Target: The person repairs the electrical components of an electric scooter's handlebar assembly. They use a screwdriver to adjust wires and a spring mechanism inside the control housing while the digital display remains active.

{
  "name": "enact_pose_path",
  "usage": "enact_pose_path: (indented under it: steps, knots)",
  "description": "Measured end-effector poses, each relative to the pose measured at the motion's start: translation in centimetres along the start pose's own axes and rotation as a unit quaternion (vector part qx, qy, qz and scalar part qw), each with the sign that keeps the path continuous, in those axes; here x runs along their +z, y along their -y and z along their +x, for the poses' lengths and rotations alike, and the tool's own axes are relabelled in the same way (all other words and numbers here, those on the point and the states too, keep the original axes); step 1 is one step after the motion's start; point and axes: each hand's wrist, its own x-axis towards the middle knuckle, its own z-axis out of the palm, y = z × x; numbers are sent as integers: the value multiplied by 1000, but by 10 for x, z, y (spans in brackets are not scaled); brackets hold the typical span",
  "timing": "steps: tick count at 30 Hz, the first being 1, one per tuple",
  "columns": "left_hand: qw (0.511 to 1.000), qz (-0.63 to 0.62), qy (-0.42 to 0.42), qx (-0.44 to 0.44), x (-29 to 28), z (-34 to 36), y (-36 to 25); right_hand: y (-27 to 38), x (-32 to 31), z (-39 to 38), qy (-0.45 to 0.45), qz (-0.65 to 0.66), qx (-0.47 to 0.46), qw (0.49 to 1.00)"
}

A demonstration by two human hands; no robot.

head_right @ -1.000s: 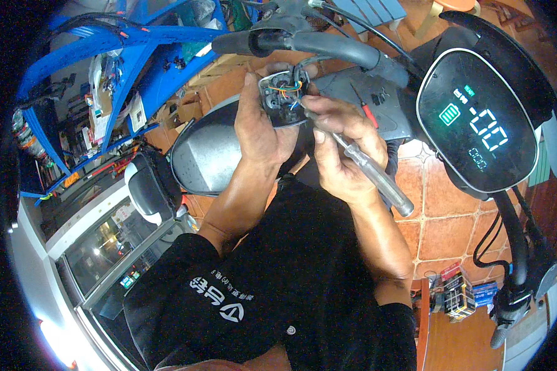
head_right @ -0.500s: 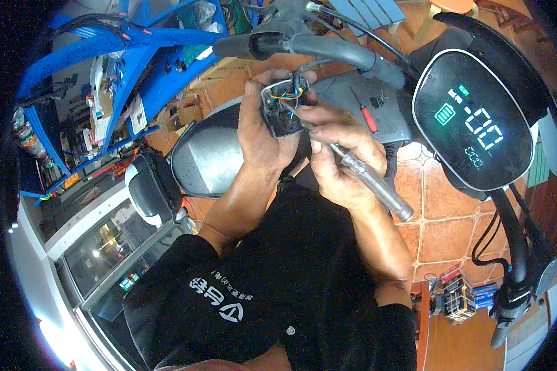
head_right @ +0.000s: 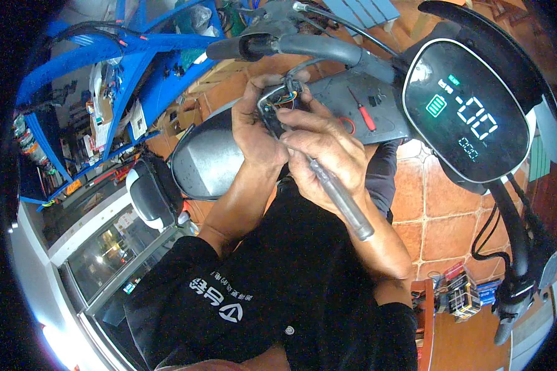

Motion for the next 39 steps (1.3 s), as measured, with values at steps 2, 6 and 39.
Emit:
enact_pose_path:
  steps: [2, 6, 39]
  knots:
    - [999, -34, 6, -1, 2, -1, 0, -2, -1, -3, 12, -9, -14, 1000]
    - [999, -40, 6, 5, 6, -4, 2, 3, 2, -2, 0, -35, -16, 999]
    - [991, -119, -54, -23, 5, 2, 17, -3, 8, -13, 26, -83, -51, 995]
